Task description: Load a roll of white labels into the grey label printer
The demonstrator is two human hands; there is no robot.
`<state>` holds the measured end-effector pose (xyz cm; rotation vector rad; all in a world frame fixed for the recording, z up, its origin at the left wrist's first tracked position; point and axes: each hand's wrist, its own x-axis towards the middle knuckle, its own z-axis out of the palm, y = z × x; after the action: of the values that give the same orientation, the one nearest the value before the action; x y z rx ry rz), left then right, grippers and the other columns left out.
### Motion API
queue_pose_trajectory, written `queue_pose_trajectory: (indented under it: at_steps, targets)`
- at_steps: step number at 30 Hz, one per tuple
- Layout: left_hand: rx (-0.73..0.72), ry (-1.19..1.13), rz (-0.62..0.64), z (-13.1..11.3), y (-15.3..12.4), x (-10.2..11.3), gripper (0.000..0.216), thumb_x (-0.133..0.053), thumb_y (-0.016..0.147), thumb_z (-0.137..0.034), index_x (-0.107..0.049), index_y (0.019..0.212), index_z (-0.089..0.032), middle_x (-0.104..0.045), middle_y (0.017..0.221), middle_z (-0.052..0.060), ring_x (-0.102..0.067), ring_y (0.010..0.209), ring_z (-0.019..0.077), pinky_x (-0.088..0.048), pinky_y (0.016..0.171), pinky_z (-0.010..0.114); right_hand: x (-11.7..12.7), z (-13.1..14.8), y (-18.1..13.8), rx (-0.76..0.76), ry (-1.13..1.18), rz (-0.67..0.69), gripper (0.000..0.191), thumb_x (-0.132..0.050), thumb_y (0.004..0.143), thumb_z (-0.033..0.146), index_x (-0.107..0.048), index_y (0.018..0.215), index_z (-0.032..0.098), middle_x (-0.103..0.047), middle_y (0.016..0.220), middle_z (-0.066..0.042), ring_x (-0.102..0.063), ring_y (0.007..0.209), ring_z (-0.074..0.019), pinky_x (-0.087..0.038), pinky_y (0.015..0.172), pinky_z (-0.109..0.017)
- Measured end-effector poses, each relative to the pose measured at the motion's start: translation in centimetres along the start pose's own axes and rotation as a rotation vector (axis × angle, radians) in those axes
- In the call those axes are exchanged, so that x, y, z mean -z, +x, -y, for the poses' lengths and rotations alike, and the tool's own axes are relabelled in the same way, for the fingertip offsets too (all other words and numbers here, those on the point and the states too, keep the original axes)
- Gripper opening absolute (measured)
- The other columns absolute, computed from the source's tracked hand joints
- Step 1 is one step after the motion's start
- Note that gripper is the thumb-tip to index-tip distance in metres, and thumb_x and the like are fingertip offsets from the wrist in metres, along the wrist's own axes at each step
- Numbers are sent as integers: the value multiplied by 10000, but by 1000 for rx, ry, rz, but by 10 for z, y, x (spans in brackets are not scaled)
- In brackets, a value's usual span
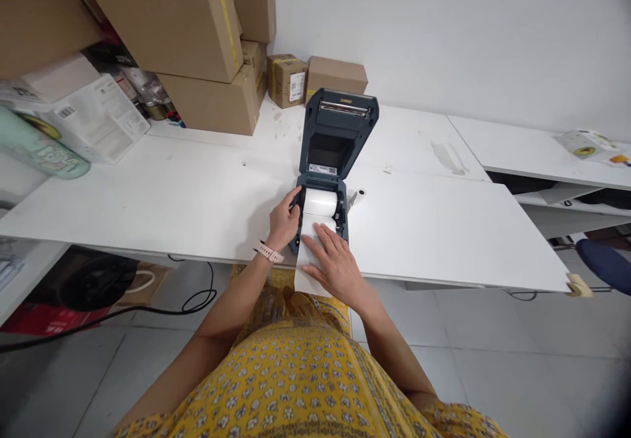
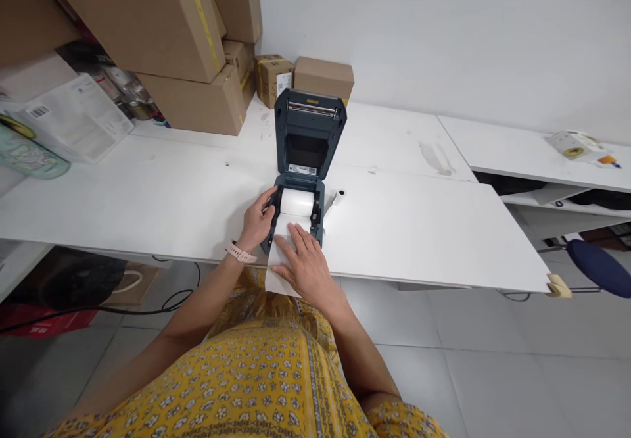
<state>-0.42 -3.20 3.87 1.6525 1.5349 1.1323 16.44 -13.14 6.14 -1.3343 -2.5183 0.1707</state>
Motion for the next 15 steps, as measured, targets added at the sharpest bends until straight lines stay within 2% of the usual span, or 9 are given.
queue_pose_trajectory:
  at_steps: [8, 12, 15]
  targets:
    - [12, -81, 2, 6, 2, -2, 495, -484, 916, -204, -575, 1402, -210, -682, 1311, 91, -629, 1219, 259, -473, 1079, 436, -4, 1, -4, -10, 15, -29, 578, -545, 972, 505, -494, 1465, 208, -375, 1618, -178, -327, 1520, -339, -387, 1179, -557]
    - [36, -260, 72, 8, -9, -3, 510, -508, 948, -341, -516, 1440, -206, -541, 1506, 99, -507, 1389, 249, -389, 1177, 426, -4, -2, -3, -8, 30, -26, 614, -586, 948, 514, -484, 1478, 221, -371, 1623, -172, -321, 1525, -333, -378, 1185, -557]
    - [85, -371, 149, 5, -24, -1, 654, -609, 894, -368, -424, 1504, -223, -424, 1600, 88, -395, 1479, 252, -310, 1235, 432, -4, -1, -3, -12, 52, -9, 648, -615, 933, 511, -470, 1495, 223, -359, 1631, -167, -309, 1531, -329, -385, 1184, -555]
